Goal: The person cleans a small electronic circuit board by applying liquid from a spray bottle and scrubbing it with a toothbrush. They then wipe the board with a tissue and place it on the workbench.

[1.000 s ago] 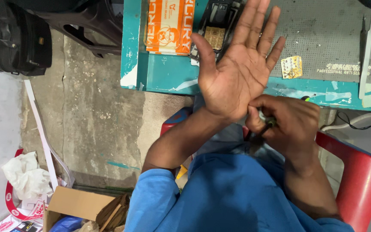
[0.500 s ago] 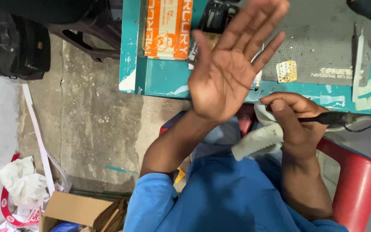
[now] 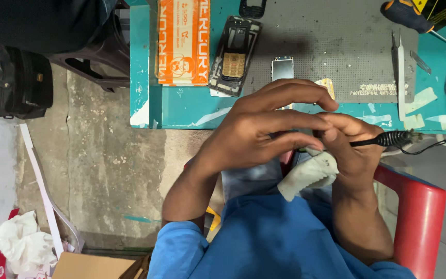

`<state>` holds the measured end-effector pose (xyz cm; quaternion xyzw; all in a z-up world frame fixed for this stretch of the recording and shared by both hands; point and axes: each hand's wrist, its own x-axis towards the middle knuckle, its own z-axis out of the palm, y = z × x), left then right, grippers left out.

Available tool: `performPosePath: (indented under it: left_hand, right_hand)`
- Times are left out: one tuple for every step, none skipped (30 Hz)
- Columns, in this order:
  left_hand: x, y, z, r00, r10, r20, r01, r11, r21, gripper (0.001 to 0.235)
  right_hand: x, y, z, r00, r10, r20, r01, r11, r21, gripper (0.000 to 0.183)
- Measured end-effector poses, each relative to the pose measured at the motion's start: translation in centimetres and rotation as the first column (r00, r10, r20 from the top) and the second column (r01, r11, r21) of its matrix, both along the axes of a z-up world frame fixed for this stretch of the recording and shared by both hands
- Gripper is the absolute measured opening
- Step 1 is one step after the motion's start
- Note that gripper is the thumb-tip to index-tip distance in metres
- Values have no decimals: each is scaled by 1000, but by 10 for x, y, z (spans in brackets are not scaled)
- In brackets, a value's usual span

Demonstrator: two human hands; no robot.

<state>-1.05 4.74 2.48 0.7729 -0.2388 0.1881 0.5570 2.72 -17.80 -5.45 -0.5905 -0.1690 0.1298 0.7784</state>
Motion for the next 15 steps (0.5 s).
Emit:
performPosePath:
  left_hand:
    - [1, 0, 1, 1000, -4, 15, 4, 1000, -11, 25]
    - [1, -1, 2, 1000, -4, 30, 5, 1000, -16, 24]
    - [2, -1, 2, 999, -4, 44, 5, 1000, -21, 23]
    - [3, -1, 3, 998, 0, 61, 1, 1000, -20, 22]
    - [3, -2, 4, 997, 3, 74, -1, 1000, -19, 21]
    - [3, -1, 5, 996, 12, 93, -11, 1000, -13, 20]
    - [2, -1, 6, 994, 20, 107, -19, 1000, -7, 18]
    - [2, 0, 8, 993, 23, 117, -22, 1000, -11, 17]
    - [2, 2, 9, 992, 26, 127, -24, 1000, -15, 16]
    - [3, 1, 8, 992, 18, 125, -14, 999, -36, 16]
    - [3, 1, 6, 993, 16, 115, -10, 999, -52, 15]
    - [2, -1, 4, 995, 13, 103, -6, 998, -70, 14]
    - [1, -2, 2, 996, 16, 84, -9, 996, -85, 12]
    - [0, -3, 0, 997, 27, 76, -20, 996, -90, 11]
    - [-2, -3, -1, 997, 38, 69, -32, 995, -95, 10]
  right_hand:
    - [0, 0, -1, 1000, 5, 10, -4, 1000, -7, 25]
    - [0, 0, -1, 1000, 9, 20, -9, 1000, -14, 25]
    - [0, 0, -2, 999, 30, 20, -31, 999, 20, 24]
    - [-1, 1, -3, 998, 53, 22, -54, 997, 55, 24]
    - [-2, 1, -3, 997, 76, 25, -78, 993, 89, 24]
    - [-1, 2, -3, 997, 68, 44, -71, 995, 74, 22]
    - [-2, 2, -3, 996, 60, 64, -64, 996, 59, 20]
    - [-1, 4, -2, 994, 59, 88, -64, 997, 52, 18]
    - [1, 6, -1, 996, 78, 52, -82, 993, 80, 19]
    - [1, 6, 0, 995, 98, 11, -99, 989, 108, 20]
    - [1, 7, 0, 992, 121, -30, -116, 984, 136, 22]
    - [-1, 6, 1, 992, 116, -59, -109, 988, 107, 23]
    - [-2, 5, 2, 990, 110, -87, -103, 992, 77, 24]
    - [-2, 5, 4, 989, 101, -111, -97, 994, 45, 27]
    - [0, 7, 5, 989, 118, -94, -113, 992, 49, 28]
